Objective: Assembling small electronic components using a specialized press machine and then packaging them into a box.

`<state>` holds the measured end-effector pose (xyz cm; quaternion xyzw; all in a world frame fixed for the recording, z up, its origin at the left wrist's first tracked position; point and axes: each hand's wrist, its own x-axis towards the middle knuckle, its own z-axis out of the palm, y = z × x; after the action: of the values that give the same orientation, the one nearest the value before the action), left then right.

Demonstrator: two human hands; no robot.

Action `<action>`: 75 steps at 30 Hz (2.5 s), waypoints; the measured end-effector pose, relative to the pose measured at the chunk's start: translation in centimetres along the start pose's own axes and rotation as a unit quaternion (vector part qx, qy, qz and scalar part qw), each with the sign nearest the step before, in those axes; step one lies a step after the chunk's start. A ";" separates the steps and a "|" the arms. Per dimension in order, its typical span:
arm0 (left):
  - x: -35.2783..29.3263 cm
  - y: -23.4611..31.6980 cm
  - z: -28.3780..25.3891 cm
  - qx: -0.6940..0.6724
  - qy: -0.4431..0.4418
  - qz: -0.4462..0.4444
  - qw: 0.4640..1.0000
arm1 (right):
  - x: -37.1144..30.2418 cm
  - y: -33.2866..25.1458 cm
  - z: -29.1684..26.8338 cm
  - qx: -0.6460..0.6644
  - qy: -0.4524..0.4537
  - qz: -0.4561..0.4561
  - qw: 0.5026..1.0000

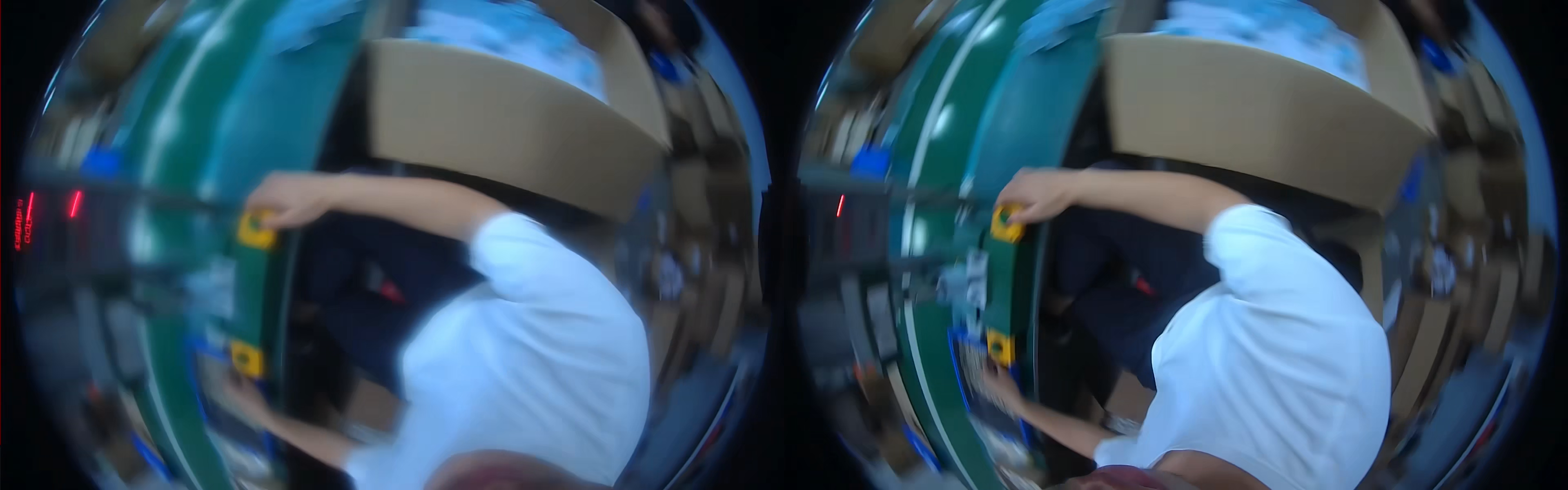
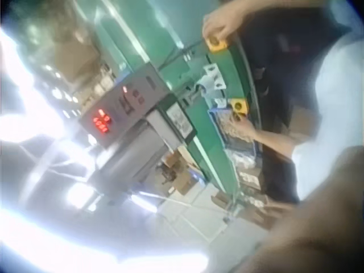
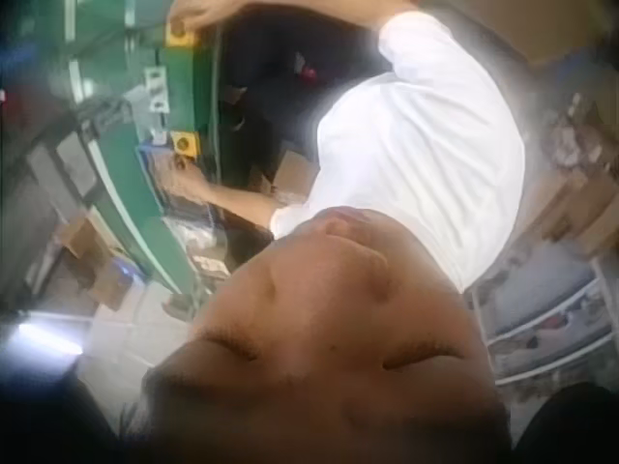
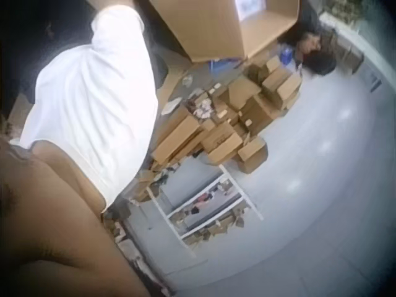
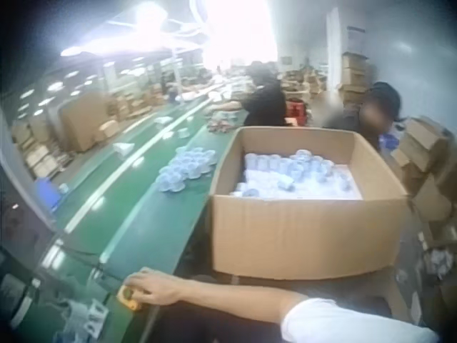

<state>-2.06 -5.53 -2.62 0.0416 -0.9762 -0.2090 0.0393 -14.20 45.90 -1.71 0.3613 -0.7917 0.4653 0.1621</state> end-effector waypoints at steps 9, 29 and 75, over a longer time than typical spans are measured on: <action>-1.0 5.6 1.2 -0.046 0.083 0.040 0.995 | -1.0 -1.5 -0.7 -0.093 0.001 0.087 0.992; -1.3 6.7 0.4 -0.012 0.120 0.016 0.993 | 8.6 -11.6 7.9 0.036 0.067 0.108 0.991; -2.4 4.9 1.8 -0.019 0.141 0.025 0.990 | 4.2 27.6 -16.2 -0.355 0.449 0.328 0.751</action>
<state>-0.19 -0.11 -2.42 0.0452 -0.9576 -0.2183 0.1827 -38.32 66.42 -8.00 -0.2547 -0.8058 0.2841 0.4529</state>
